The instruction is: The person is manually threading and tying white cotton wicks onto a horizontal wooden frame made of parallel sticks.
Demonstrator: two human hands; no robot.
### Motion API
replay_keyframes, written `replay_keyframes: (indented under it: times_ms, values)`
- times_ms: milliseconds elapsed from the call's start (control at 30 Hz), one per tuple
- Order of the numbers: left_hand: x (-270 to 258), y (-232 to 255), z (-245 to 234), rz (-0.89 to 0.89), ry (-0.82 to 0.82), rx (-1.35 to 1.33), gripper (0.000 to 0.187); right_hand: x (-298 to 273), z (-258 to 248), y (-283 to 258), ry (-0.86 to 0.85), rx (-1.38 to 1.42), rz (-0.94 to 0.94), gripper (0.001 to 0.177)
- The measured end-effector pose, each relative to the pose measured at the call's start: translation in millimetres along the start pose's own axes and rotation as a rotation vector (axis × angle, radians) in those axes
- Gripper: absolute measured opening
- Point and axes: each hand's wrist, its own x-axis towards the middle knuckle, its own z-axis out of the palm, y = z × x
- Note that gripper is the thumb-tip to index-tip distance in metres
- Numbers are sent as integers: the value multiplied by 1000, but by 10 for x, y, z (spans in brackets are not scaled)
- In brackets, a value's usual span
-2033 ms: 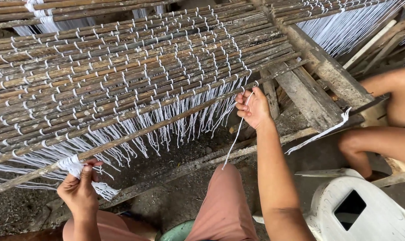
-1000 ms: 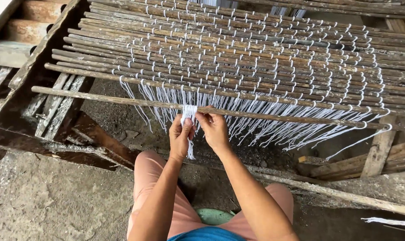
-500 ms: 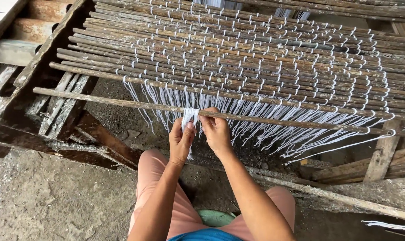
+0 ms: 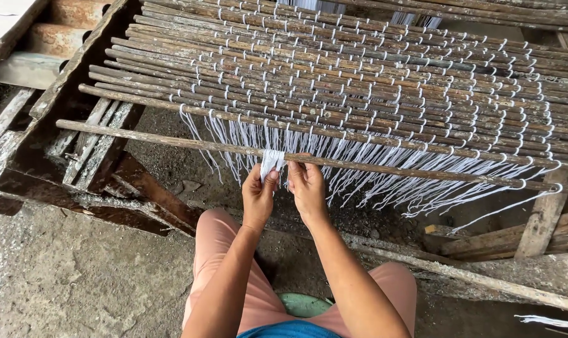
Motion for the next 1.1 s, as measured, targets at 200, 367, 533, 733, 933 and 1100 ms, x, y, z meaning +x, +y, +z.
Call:
replay_keyframes:
  times_ms: [200,367,533,733,933,1100]
  values:
    - [-9,62,82,-49,-17,-74,9,-76,90,-235,39,-203,-216,6]
    - [23,232,96,-53,-60,-119,8,-59,126,-186,27,-260,-285,5]
    - [31,354,153,-110,-48,-150,11,-6,51,-72,-31,-294,-305,14]
    - [98,438,218,-76,92,-200,14,-40,-105,66,9,26,-113,10]
    - [58,72,181,-26,119,-156,16,-183,-51,-284,33,531,-28,14]
    - [106,211,248,9,131,-103,17,-198,-130,-340,-66,567,31,12]
